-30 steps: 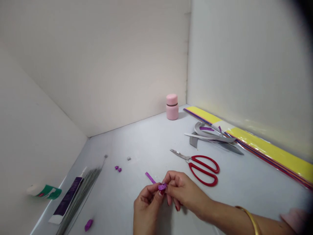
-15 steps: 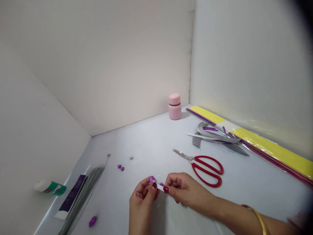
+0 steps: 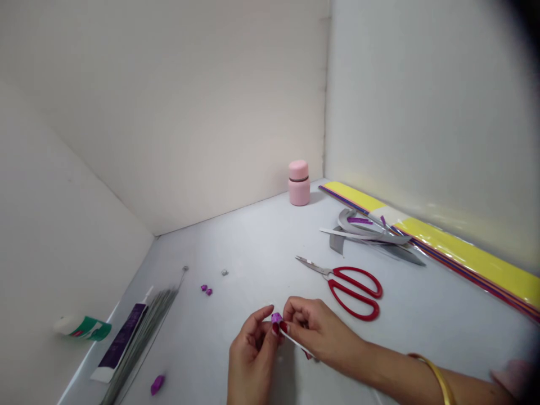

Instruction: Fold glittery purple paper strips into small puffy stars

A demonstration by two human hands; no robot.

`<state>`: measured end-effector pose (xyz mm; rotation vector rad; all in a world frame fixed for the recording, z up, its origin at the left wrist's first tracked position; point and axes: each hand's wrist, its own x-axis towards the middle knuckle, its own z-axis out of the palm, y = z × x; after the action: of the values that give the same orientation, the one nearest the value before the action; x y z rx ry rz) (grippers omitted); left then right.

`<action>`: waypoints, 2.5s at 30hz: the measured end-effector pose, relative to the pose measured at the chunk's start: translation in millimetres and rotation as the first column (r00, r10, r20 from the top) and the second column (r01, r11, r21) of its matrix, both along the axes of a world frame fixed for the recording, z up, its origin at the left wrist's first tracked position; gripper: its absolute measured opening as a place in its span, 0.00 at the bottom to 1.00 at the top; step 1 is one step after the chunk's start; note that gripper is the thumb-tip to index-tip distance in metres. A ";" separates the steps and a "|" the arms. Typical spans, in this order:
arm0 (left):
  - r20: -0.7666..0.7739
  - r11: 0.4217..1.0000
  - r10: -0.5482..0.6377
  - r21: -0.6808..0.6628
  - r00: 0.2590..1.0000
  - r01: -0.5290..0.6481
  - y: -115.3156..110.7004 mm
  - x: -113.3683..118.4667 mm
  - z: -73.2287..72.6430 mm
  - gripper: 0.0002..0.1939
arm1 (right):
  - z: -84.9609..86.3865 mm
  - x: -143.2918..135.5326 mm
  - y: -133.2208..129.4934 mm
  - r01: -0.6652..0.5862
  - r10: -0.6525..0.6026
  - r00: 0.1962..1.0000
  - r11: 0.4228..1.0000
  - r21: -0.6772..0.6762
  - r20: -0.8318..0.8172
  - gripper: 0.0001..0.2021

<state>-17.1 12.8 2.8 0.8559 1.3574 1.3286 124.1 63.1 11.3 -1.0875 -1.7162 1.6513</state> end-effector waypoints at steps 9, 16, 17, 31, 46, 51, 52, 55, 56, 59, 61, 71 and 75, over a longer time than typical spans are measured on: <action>0.054 0.998 0.053 0.033 0.997 -0.055 0.2 5.3 2.7 0.21 | 3.3 -3.2 -0.4 0.021 -0.030 0.996 0.995 -0.099 -0.090 0.05; -0.047 0.998 0.049 0.031 0.998 -0.047 -0.5 6.0 2.4 0.18 | -0.9 -3.5 0.9 0.091 -0.106 0.989 0.987 -0.133 -0.107 0.06; -0.054 0.999 0.042 0.031 0.998 -0.041 -0.5 6.5 2.5 0.16 | -0.8 -3.5 0.7 0.094 -0.109 0.988 0.986 -0.139 -0.108 0.06; 0.172 0.991 0.056 -0.128 0.983 -0.034 4.3 -3.2 1.0 0.17 | 6.9 2.9 5.3 -0.163 0.051 0.925 0.948 -0.274 -0.376 0.10; 0.175 0.963 0.215 -0.198 0.961 -0.180 12.2 -15.3 -7.0 0.19 | 20.4 15.7 16.9 0.204 -0.199 0.873 0.978 -0.036 -0.445 0.08; 0.096 0.974 0.180 -0.159 0.979 -0.164 11.5 -12.7 -7.2 0.18 | 14.9 8.6 11.3 -0.024 -0.117 0.922 0.935 -0.355 -0.369 0.15; 0.076 0.979 0.159 -0.142 0.984 -0.147 10.9 -10.9 -6.9 0.18 | 12.0 6.1 8.2 -0.090 -0.040 0.946 0.921 -0.379 -0.321 0.16; 0.015 0.990 0.099 -0.099 0.995 -0.097 8.5 -5.3 -6.4 0.17 | 3.7 -0.6 -0.1 -0.179 0.072 0.967 0.873 -0.453 -0.244 0.17; -0.007 0.993 0.083 -0.088 0.997 -0.083 7.4 -3.8 -6.3 0.17 | 2.0 -2.0 -1.7 -0.185 0.076 0.967 0.868 -0.461 -0.244 0.17; -0.074 0.997 0.040 -0.057 0.996 -0.044 3.8 -0.7 -5.9 0.15 | 0.6 -3.5 -2.9 -0.185 0.069 0.963 0.871 -0.455 -0.260 0.17; -0.107 0.999 0.013 -0.044 0.994 -0.017 1.6 0.5 -5.7 0.15 | 1.6 -3.1 -2.1 -0.177 0.066 0.966 0.872 -0.457 -0.248 0.18; -0.326 0.997 0.068 0.000 0.943 -0.072 -1.4 4.1 -3.6 0.20 | 5.6 -1.3 0.1 -0.202 0.100 0.964 0.878 -0.434 -0.246 0.16; -0.235 0.995 0.079 -0.042 0.969 -0.091 1.7 -2.2 1.3 0.19 | 5.7 1.6 2.9 -0.223 0.142 0.966 0.880 -0.419 -0.215 0.14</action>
<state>-19.3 14.4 4.1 0.9501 1.6202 1.2815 125.8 65.9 16.9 -0.9485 -1.3978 2.2629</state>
